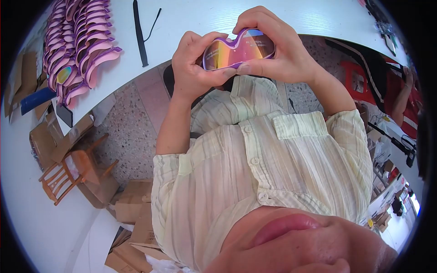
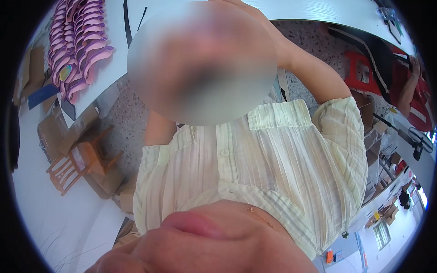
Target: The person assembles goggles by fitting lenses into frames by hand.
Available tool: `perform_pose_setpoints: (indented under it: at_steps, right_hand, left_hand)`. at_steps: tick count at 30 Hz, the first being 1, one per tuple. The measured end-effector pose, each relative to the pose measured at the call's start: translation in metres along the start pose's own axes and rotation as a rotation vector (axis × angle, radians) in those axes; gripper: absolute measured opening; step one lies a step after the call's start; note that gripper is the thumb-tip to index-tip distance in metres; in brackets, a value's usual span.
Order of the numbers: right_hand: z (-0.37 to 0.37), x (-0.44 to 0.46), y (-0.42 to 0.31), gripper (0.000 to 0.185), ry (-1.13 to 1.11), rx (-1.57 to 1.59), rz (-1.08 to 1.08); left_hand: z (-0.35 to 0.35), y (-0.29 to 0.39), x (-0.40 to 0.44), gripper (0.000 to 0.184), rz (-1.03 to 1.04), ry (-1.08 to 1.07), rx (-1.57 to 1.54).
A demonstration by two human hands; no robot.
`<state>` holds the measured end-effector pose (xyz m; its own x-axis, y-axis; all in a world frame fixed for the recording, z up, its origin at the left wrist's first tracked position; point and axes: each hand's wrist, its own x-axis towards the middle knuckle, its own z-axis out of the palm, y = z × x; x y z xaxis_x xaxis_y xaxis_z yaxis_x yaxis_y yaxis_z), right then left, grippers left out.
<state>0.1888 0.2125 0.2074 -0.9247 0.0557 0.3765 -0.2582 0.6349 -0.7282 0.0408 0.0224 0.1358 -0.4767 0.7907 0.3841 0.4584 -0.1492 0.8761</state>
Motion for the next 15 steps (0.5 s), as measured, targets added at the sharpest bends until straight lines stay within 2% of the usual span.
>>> perform_pose_setpoints:
  at_steps: [3,6,8,11,14,15]
  right_hand:
    - [-0.001,0.003,0.004,0.063,-0.041,-0.038,-0.005]
    - [-0.002,0.005,0.001,0.064,-0.091,0.003,0.098]
    - [-0.003,0.008,0.000,0.065,-0.036,-0.005,-0.030]
    - [0.000,0.007,0.002,0.062,0.005,-0.024,-0.103]
    - [0.006,0.006,-0.006,0.041,0.183,-0.284,-0.108]
    - [0.008,0.006,-0.011,0.032,0.276,-0.412,-0.113]
  left_hand:
    - [-0.008,-0.002,0.003,0.067,0.014,-0.044,0.056]
    - [-0.014,-0.002,0.010,0.069,0.086,-0.007,0.068]
    - [-0.019,-0.002,0.005,0.073,0.059,-0.015,0.066]
    - [-0.024,-0.006,0.005,0.075,0.078,-0.015,0.085]
    - [-0.021,-0.008,0.001,0.076,0.055,0.056,0.114]
    - [-0.018,-0.004,0.000,0.076,0.055,0.129,0.240]
